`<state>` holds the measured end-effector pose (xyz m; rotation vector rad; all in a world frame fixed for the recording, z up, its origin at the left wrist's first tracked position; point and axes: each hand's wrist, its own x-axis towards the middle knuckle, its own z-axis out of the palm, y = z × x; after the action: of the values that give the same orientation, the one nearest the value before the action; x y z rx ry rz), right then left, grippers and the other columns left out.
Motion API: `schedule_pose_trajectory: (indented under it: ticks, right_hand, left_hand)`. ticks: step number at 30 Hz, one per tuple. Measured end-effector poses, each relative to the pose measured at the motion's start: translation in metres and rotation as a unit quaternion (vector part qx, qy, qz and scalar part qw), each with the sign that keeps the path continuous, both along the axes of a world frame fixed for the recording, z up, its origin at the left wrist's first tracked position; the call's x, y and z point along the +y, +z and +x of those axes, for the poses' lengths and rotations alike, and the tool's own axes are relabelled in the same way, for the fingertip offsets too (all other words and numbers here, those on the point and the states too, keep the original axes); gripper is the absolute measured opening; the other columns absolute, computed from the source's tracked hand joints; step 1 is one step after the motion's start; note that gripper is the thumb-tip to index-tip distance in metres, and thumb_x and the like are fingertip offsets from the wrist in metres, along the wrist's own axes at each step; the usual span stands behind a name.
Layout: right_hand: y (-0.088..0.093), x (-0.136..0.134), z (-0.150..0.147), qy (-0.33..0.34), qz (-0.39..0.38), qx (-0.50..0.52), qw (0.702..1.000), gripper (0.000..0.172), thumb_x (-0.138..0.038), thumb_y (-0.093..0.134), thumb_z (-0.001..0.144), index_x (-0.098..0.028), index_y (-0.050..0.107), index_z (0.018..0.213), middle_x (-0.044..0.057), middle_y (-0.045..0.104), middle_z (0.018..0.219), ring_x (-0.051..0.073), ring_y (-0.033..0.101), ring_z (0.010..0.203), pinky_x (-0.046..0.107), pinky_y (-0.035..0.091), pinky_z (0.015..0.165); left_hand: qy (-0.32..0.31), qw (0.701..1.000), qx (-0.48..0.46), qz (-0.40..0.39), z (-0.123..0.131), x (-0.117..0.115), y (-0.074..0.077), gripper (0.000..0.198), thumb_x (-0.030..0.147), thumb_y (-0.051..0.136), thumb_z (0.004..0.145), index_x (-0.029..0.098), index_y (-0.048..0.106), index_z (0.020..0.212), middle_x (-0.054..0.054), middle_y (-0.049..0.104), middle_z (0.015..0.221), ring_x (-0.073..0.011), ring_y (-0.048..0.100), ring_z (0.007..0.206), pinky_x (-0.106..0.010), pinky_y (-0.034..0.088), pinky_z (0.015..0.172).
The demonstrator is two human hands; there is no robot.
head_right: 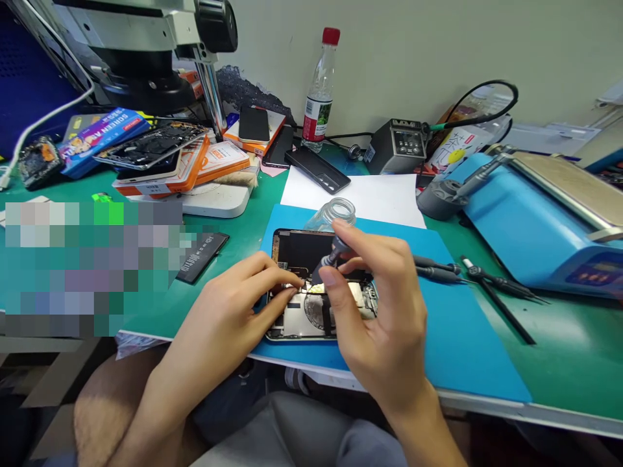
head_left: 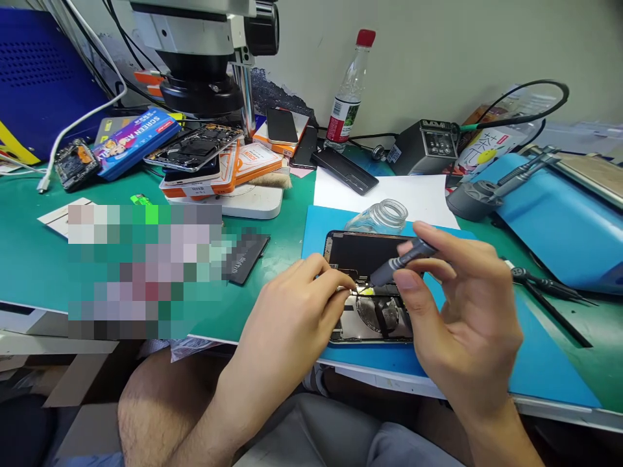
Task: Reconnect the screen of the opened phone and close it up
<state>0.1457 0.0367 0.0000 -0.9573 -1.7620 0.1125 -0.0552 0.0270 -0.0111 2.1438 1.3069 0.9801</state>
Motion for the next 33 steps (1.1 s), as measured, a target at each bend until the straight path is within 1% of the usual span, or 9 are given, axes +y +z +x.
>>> schedule_pose_trajectory:
  ticks: [5, 10, 15, 17, 19, 21, 25, 29, 33]
  right_hand:
    - [0.0, -0.001, -0.001, 0.014, 0.006, 0.0, 1.0, 0.062, -0.007, 0.071, 0.096, -0.036, 0.061, 0.151, 0.002, 0.075, 0.128, 0.021, 0.076, 0.106, 0.04, 0.064, 0.092]
    - [0.002, 0.0, -0.002, 0.031, -0.015, -0.047, 0.998, 0.074, -0.008, 0.074, 0.094, -0.033, 0.052, 0.16, 0.006, 0.069, 0.143, 0.025, 0.069, 0.123, 0.04, 0.063, 0.09]
    - [0.004, -0.001, -0.002, 0.017, -0.003, -0.048, 0.999, 0.068, -0.006, 0.07, 0.096, -0.033, 0.055, 0.157, 0.003, 0.07, 0.141, 0.019, 0.07, 0.113, 0.037, 0.063, 0.088]
    - [0.004, -0.002, -0.002, 0.005, 0.001, -0.045, 0.999, 0.065, -0.006, 0.07, 0.097, -0.033, 0.057, 0.155, 0.002, 0.071, 0.135, 0.017, 0.07, 0.109, 0.036, 0.062, 0.088]
    - [0.003, -0.002, -0.003, -0.003, -0.001, -0.042, 0.999, 0.063, -0.008, 0.072, 0.097, -0.033, 0.058, 0.154, 0.002, 0.071, 0.127, 0.016, 0.069, 0.105, 0.036, 0.063, 0.087]
    - [0.003, -0.002, -0.003, -0.009, -0.005, -0.042, 0.999, 0.063, -0.011, 0.074, 0.097, -0.032, 0.058, 0.153, 0.001, 0.071, 0.122, 0.016, 0.068, 0.103, 0.035, 0.063, 0.086]
    - [0.003, -0.002, -0.003, -0.007, -0.009, -0.044, 0.999, 0.057, -0.012, 0.071, 0.1, -0.032, 0.058, 0.152, 0.001, 0.071, 0.122, 0.015, 0.068, 0.103, 0.033, 0.062, 0.085]
    - [0.005, -0.003, -0.003, 0.001, -0.008, -0.04, 0.999, 0.05, -0.013, 0.063, 0.105, -0.033, 0.058, 0.151, 0.0, 0.072, 0.122, 0.014, 0.069, 0.105, 0.033, 0.061, 0.089]
    - [0.005, -0.003, -0.003, 0.013, -0.012, -0.029, 0.999, 0.047, -0.012, 0.055, 0.109, -0.034, 0.058, 0.15, 0.0, 0.073, 0.123, 0.014, 0.069, 0.11, 0.033, 0.059, 0.093]
  left_hand:
    - [0.002, 1.0, 0.0, -0.005, 0.0, 0.0, 0.0, 0.015, 0.019, 0.061, 0.109, 0.023, 0.075, 0.113, -0.002, 0.068, 0.109, -0.0187, 0.068, 0.1, -0.03, 0.05, 0.086]
    - [0.011, 0.999, -0.042, 0.01, 0.001, -0.003, 0.005, 0.011, 0.022, 0.062, 0.11, 0.023, 0.072, 0.106, 0.002, 0.068, 0.102, -0.0143, 0.066, 0.091, -0.026, 0.045, 0.079]
    - [0.161, 0.972, -0.165, 0.034, -0.002, -0.012, 0.009, 0.052, 0.031, 0.048, 0.116, 0.021, 0.04, 0.065, 0.005, 0.038, 0.061, -0.011, 0.037, 0.057, -0.029, 0.031, 0.058]
    - [0.198, 0.958, -0.208, 0.019, -0.004, -0.014, 0.008, 0.049, 0.035, 0.046, 0.116, 0.021, 0.045, 0.069, 0.006, 0.034, 0.061, -0.0114, 0.032, 0.054, -0.03, 0.028, 0.054]
    - [0.211, 0.948, -0.236, 0.006, -0.005, -0.013, 0.005, 0.026, 0.036, 0.052, 0.114, 0.024, 0.061, 0.092, 0.007, 0.04, 0.065, -0.0115, 0.036, 0.055, -0.028, 0.028, 0.051]
    - [0.213, 0.946, -0.245, -0.001, -0.005, -0.012, 0.002, 0.007, 0.033, 0.059, 0.11, 0.027, 0.061, 0.115, 0.009, 0.039, 0.066, -0.0115, 0.036, 0.054, -0.026, 0.028, 0.05]
    - [0.166, 0.967, -0.193, -0.019, -0.004, -0.012, 0.002, 0.019, 0.037, 0.055, 0.113, 0.024, 0.067, 0.104, 0.01, 0.03, 0.058, -0.0102, 0.03, 0.048, -0.028, 0.023, 0.048]
    - [0.153, 0.975, -0.152, 0.061, -0.003, -0.02, 0.001, 0.05, 0.033, 0.043, 0.117, 0.02, 0.064, 0.073, 0.007, 0.038, 0.055, -0.0085, 0.035, 0.048, -0.028, 0.028, 0.052]
    - [0.165, 0.958, -0.159, 0.175, -0.003, -0.032, -0.005, 0.022, 0.02, 0.057, 0.111, 0.021, 0.061, 0.089, 0.008, 0.056, 0.068, -0.0067, 0.048, 0.054, -0.022, 0.038, 0.057]
